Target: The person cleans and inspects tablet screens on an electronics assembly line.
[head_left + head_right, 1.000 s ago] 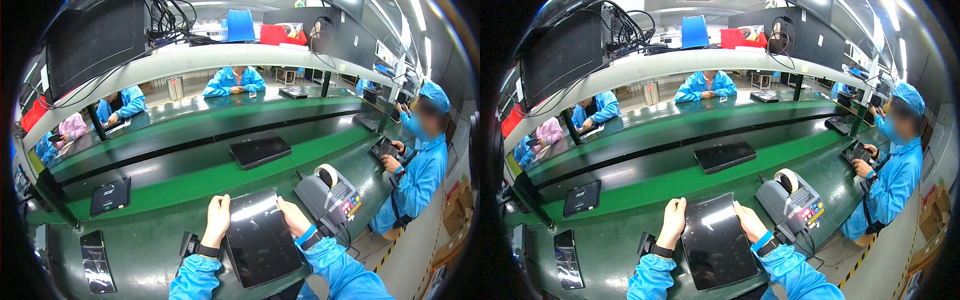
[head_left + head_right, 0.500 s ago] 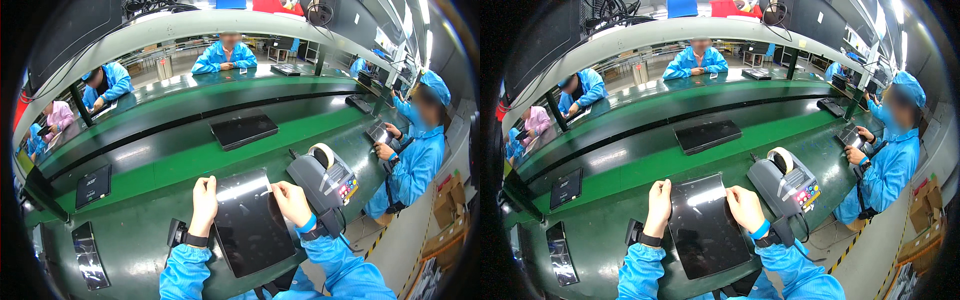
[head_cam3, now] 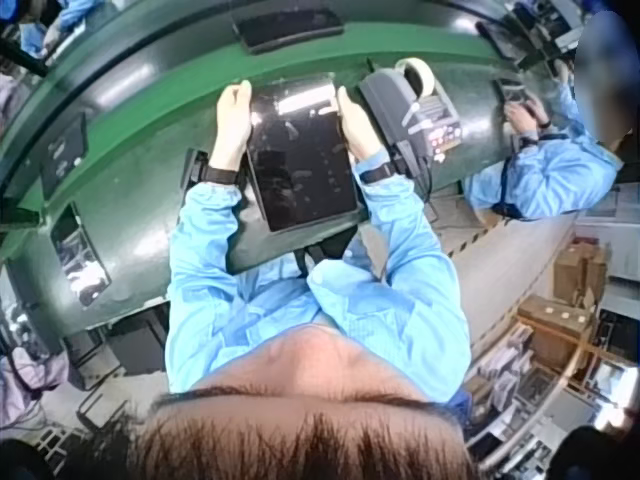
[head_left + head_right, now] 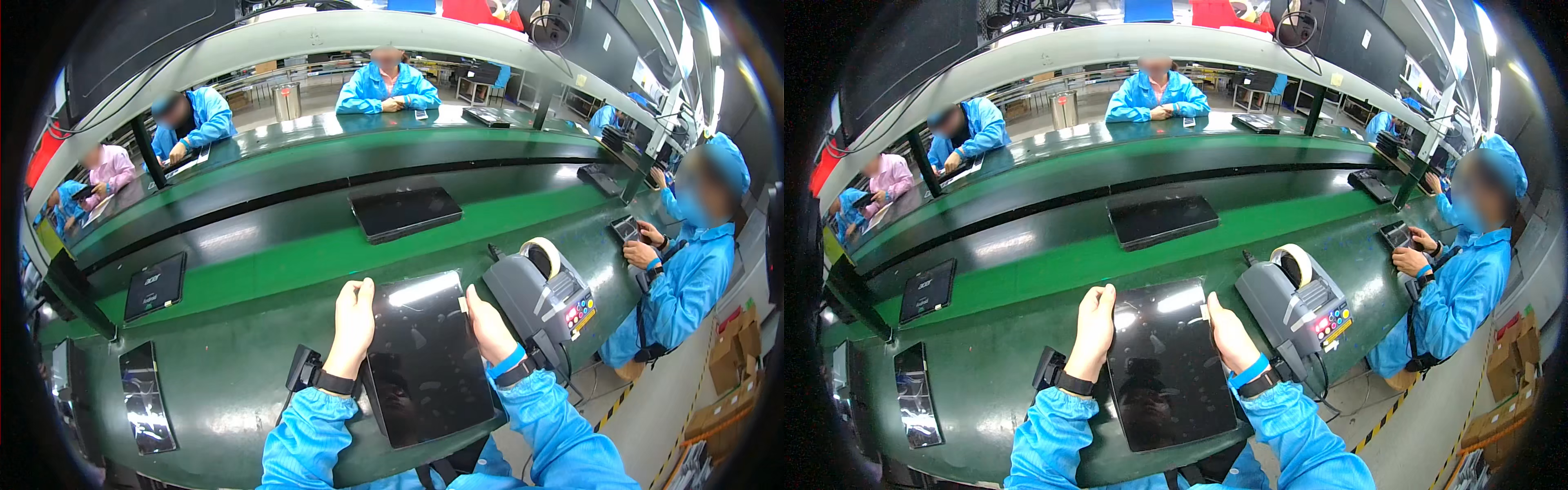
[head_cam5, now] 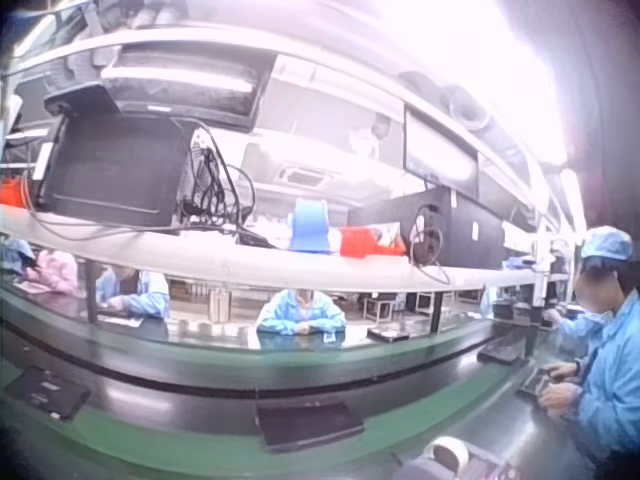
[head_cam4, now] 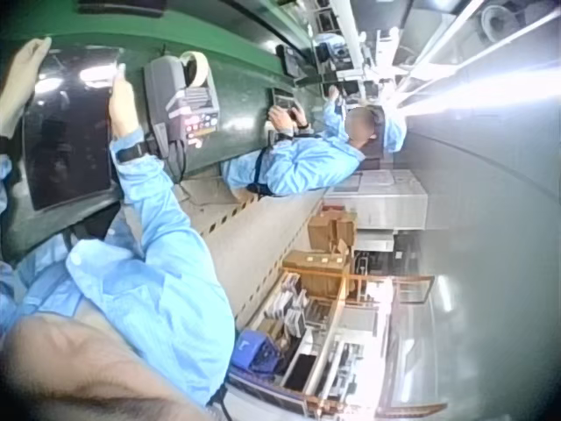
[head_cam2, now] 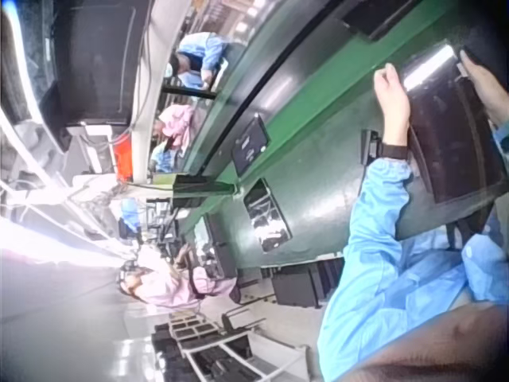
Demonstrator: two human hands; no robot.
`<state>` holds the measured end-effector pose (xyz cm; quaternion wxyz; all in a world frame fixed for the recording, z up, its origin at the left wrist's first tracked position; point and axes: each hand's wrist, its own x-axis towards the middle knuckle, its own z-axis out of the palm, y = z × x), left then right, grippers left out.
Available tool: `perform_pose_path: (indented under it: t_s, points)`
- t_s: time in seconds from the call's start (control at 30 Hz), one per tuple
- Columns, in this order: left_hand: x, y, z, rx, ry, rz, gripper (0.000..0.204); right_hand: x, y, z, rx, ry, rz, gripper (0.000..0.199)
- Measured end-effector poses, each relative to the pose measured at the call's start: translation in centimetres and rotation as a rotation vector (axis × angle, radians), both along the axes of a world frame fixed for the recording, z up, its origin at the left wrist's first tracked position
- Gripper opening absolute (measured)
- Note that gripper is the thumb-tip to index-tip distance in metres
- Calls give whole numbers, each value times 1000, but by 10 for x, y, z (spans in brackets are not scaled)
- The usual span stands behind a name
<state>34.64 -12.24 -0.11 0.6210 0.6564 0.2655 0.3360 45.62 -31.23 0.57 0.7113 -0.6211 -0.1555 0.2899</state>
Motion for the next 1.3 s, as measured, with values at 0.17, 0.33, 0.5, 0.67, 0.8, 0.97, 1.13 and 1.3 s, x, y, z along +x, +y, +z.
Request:
perform_pose_path:
  t_s: [0.17,0.33,0.5,0.67,0.8,0.97,1.13,1.3]
  points:
    - [2,0,-3,3,-15,-12,28,-10,-1,10,-57,-270,11,46]
    - [0,1,7,-227,-132,-146,33,-14,1,16,-44,-180,-43,43]
    - [-30,-2,64,-539,-232,-662,49,9,-3,18,241,145,-322,19]
    - [-68,-8,94,-472,-48,-709,46,13,15,40,433,282,-536,19]
    - [-60,-20,89,-413,-110,-555,37,14,20,36,481,185,-549,31]
    - [-49,-17,74,-409,-129,-477,30,9,9,20,479,192,-224,35]
    - [-43,-27,75,-545,-300,-308,28,-3,1,14,539,401,48,40]
    - [-34,-35,53,-182,-465,-67,34,-27,11,5,663,399,54,37]
